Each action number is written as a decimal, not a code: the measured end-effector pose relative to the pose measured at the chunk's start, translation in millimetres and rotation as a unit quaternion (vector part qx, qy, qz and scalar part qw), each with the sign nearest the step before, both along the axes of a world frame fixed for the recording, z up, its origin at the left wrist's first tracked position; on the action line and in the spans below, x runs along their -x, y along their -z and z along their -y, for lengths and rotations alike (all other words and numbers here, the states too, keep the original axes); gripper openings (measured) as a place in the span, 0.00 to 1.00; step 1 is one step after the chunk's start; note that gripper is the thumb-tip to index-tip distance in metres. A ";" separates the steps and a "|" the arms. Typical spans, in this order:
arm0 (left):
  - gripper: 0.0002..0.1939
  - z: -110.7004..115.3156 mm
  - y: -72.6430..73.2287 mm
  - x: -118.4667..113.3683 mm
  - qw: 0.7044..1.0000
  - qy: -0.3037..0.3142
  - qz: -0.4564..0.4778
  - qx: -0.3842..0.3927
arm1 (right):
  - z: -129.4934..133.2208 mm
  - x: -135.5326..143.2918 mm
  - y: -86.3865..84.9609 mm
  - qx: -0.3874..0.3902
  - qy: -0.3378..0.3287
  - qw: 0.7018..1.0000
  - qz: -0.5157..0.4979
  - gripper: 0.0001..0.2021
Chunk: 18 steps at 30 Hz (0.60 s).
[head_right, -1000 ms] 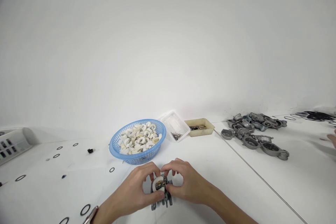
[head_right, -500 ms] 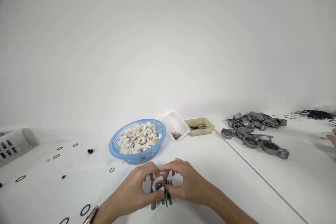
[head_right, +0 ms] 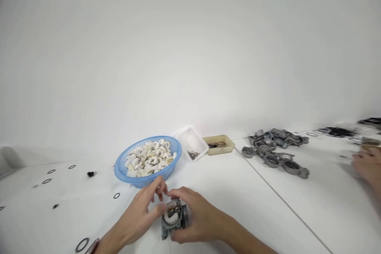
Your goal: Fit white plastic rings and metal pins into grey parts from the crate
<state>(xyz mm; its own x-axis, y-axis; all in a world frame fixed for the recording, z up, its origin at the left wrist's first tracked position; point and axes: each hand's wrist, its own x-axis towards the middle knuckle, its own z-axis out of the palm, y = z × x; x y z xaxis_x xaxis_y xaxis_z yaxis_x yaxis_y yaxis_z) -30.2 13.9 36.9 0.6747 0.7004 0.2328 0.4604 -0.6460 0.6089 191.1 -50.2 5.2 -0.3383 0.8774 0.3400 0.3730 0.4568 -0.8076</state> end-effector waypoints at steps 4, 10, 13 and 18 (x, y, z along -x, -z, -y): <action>0.10 -7.8 8.2 1.1 0.999 -0.013 0.039 -0.004 | -4.4 1.2 3.3 -0.002 0.040 0.999 0.015 0.40; 0.13 2.8 11.9 -8.9 0.998 -0.054 0.030 -0.005 | 30.3 -63.9 -21.8 0.019 0.221 0.974 0.039 0.35; 0.11 11.0 11.8 -15.1 0.997 -0.074 -0.002 -0.011 | 61.4 -127.1 -25.2 0.017 0.343 0.938 0.048 0.28; 0.10 12.3 19.1 -22.6 0.997 -0.070 -0.034 -0.028 | 113.7 -241.1 -25.3 0.000 0.537 0.840 0.075 0.26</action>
<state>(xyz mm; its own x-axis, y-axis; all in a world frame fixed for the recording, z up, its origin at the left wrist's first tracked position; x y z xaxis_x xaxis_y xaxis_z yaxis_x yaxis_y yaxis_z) -7.6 1.5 17.9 0.5868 0.7761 0.2310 0.5869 -0.6042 0.5390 432.2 -163.9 30.4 0.6094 0.7047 0.3634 0.6673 -0.2084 -0.7151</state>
